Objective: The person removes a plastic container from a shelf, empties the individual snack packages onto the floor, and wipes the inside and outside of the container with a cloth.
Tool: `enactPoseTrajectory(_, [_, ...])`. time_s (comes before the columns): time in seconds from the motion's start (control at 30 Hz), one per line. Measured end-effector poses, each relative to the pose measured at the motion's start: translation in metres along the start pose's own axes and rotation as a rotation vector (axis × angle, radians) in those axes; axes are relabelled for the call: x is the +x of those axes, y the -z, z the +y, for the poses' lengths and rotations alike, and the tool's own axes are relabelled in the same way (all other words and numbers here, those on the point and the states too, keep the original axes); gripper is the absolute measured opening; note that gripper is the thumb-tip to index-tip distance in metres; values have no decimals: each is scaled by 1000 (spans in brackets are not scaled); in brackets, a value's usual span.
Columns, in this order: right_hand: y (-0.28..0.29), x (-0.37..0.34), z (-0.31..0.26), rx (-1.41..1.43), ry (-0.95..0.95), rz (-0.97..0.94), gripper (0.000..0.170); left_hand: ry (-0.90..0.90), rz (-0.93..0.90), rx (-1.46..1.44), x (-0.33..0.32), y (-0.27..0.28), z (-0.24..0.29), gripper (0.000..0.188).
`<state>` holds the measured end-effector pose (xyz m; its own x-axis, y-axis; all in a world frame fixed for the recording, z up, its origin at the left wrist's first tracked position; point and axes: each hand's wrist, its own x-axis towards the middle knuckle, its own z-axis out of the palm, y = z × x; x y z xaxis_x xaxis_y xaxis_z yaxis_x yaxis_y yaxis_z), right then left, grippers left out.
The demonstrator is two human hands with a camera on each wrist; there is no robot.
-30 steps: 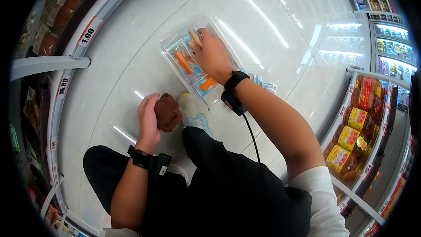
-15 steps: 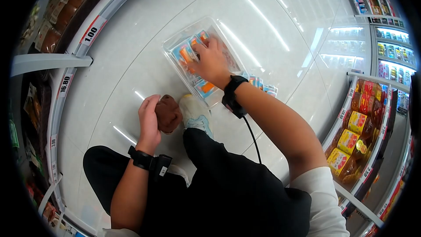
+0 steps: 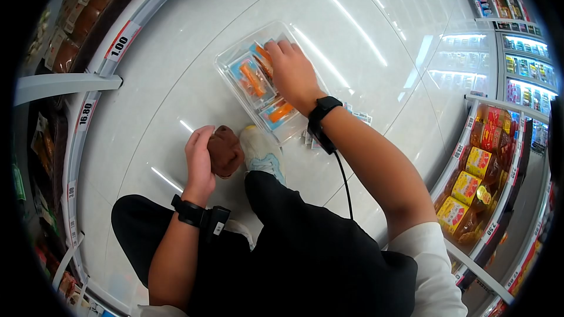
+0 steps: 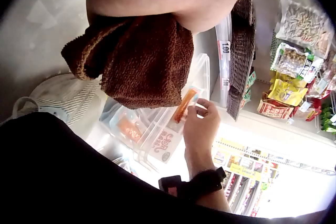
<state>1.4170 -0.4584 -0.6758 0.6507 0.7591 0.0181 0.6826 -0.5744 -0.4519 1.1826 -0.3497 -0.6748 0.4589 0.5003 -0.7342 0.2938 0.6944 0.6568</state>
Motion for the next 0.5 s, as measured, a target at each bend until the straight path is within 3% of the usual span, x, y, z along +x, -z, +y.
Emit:
enactPoseTrajectory(0.1, [14,5,-9,-127,139,23,22,8,3,-11,3,2,-2,22])
enactPoseTrajectory(0.17, [12,7,-12,137,2,104,22,8,7,-5,3,1,-2,22])
enactPoseTrajectory(0.2, [10,5,-15,137,0,104,22,9,10,2,3,0,-2,22])
enactPoseTrajectory(0.27, [4,1,-21,209,-185,-97,23,13,1,4,3,-1,-2,22])
enactPoseTrajectory(0.4, [-43,-3,-2,438,-317,-147,23,22,2,3,3,-2,-3,23])
enactPoseTrajectory(0.47, [-57,-9,5,61,17,133,27,18,-3,5,4,-1,-3,23])
enactPoseTrajectory(0.5, [-52,-6,1,63,17,132,27,15,-8,7,5,0,-3,23])
